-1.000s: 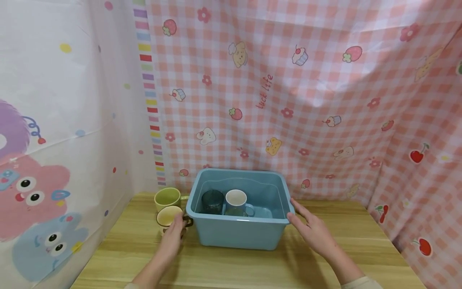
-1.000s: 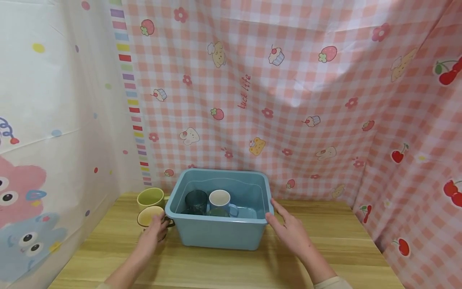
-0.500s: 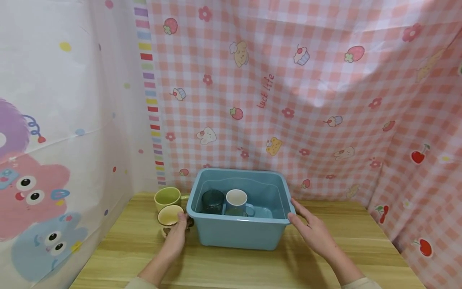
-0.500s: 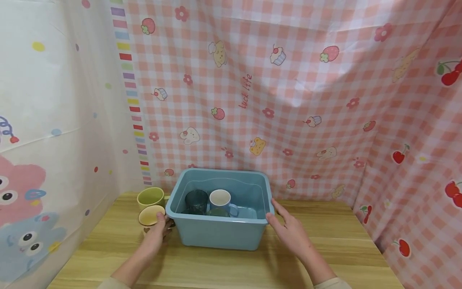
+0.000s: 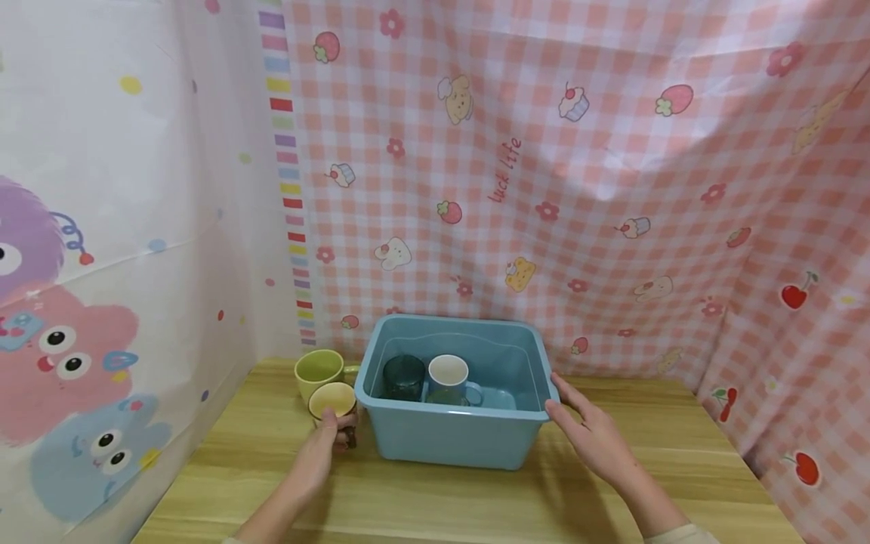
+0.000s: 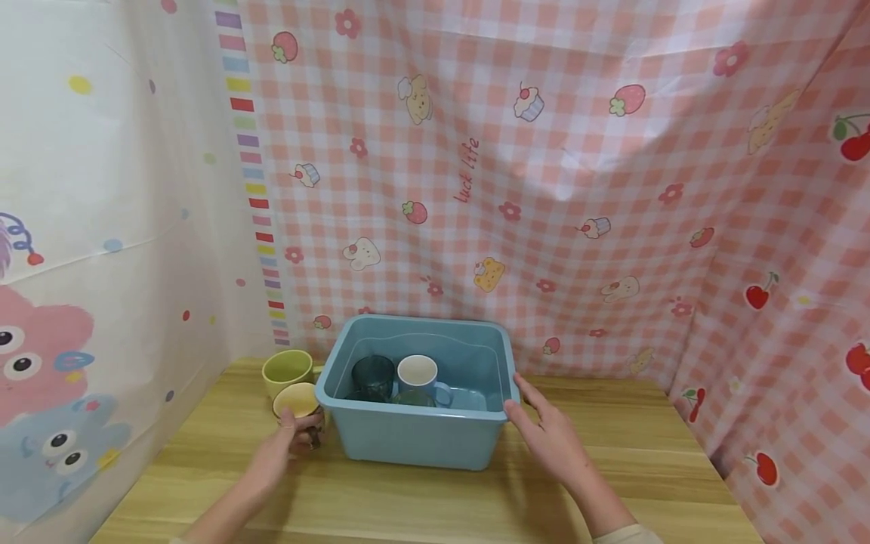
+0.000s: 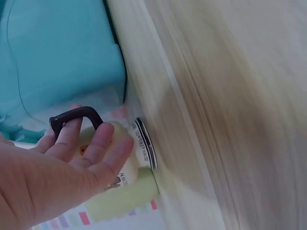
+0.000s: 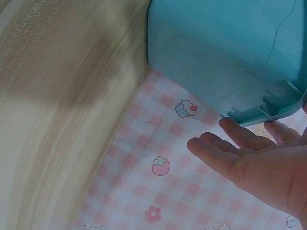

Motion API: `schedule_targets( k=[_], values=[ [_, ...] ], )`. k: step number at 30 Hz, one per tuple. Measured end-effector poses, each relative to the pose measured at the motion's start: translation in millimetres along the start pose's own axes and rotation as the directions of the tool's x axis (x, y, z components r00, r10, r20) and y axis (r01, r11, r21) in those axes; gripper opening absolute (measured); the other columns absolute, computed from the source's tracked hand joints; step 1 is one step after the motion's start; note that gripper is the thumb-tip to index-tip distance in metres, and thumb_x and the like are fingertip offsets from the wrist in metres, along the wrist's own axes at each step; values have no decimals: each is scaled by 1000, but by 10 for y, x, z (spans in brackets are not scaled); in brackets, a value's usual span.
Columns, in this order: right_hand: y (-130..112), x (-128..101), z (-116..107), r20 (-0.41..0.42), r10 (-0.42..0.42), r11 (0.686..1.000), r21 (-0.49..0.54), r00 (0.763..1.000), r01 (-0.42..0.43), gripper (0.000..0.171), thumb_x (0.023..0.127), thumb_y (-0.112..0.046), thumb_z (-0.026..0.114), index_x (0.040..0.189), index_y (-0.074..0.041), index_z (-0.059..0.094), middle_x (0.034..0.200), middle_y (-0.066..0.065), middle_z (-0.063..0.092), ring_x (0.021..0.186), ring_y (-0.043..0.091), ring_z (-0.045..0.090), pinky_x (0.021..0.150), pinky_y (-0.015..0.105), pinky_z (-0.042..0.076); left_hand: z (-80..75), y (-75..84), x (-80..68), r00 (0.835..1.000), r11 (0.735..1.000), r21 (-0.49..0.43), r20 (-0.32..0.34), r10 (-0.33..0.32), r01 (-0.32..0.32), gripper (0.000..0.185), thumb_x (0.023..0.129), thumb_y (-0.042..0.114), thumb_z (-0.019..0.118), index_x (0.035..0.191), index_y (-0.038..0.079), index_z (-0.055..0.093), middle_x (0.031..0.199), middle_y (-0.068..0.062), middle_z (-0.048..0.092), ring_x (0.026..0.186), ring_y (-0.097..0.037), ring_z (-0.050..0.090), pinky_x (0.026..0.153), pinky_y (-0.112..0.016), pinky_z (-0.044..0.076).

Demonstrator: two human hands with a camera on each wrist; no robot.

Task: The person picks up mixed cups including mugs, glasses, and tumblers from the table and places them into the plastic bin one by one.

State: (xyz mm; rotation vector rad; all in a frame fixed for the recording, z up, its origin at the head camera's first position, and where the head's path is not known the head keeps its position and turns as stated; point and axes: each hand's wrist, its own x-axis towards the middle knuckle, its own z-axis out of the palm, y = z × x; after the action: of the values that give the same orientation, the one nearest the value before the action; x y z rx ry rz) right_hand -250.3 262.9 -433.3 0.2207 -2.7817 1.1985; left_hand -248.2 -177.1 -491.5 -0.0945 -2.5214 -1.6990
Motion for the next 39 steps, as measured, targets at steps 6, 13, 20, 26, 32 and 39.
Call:
schedule_targets(
  k=[6, 13, 20, 26, 32, 39],
  values=[
    [-3, -11, -3, 11, 8, 1000, 7, 1000, -8, 67, 111, -58, 46, 170, -30, 31, 163, 15, 53, 156, 50, 38, 115, 76, 40, -162, -30, -57, 998, 997, 50, -34, -50, 52, 69, 119, 38, 17, 132, -6, 68, 107, -15, 77, 103, -18, 69, 93, -27, 53],
    [12, -7, 5, 9, 1, 1000, 14, 1000, -1, 67, 111, -58, 45, 170, -29, 32, 163, 15, 53, 156, 50, 39, 115, 76, 40, -385, -127, -94, 987, 980, 130, -79, -140, 149, 62, 114, 55, 41, 126, 5, 76, 107, -6, 79, 102, -14, 67, 84, -26, 53],
    [21, 7, 6, 17, -3, 1000, 24, 1000, 2, 66, 112, -56, 46, 170, -29, 31, 161, 16, 55, 155, 49, 40, 115, 74, 42, -581, -224, -79, 973, 964, 192, -176, -149, 182, 58, 110, 57, 52, 103, 8, 82, 105, -8, 83, 101, -16, 73, 86, -27, 56],
    [23, 6, 7, 9, -9, 1000, 25, 1000, 9, 66, 112, -57, 46, 170, -29, 31, 160, 16, 56, 155, 49, 42, 115, 73, 42, -676, -251, -44, 958, 949, 203, -207, -200, 242, 56, 105, 58, 61, 100, 6, 80, 108, -11, 83, 102, -20, 72, 83, -30, 54],
    [31, 13, 10, 5, -8, 1000, 28, 1000, 8, 66, 112, -56, 46, 170, -28, 32, 159, 16, 58, 154, 49, 42, 115, 73, 43, -702, -227, -41, 954, 941, 222, -216, -207, 255, 50, 104, 52, 66, 99, 4, 78, 96, -5, 77, 87, -15, 60, 75, -29, 49],
    [28, 9, 1, 23, 12, 999, 36, 1000, -13, 66, 112, -56, 47, 170, -30, 30, 159, 15, 58, 155, 48, 41, 116, 72, 42, -718, -258, -17, 946, 944, 175, -216, -242, 281, 59, 101, 55, 70, 115, -2, 66, 99, -13, 73, 87, -18, 63, 73, -29, 52]
  ],
)
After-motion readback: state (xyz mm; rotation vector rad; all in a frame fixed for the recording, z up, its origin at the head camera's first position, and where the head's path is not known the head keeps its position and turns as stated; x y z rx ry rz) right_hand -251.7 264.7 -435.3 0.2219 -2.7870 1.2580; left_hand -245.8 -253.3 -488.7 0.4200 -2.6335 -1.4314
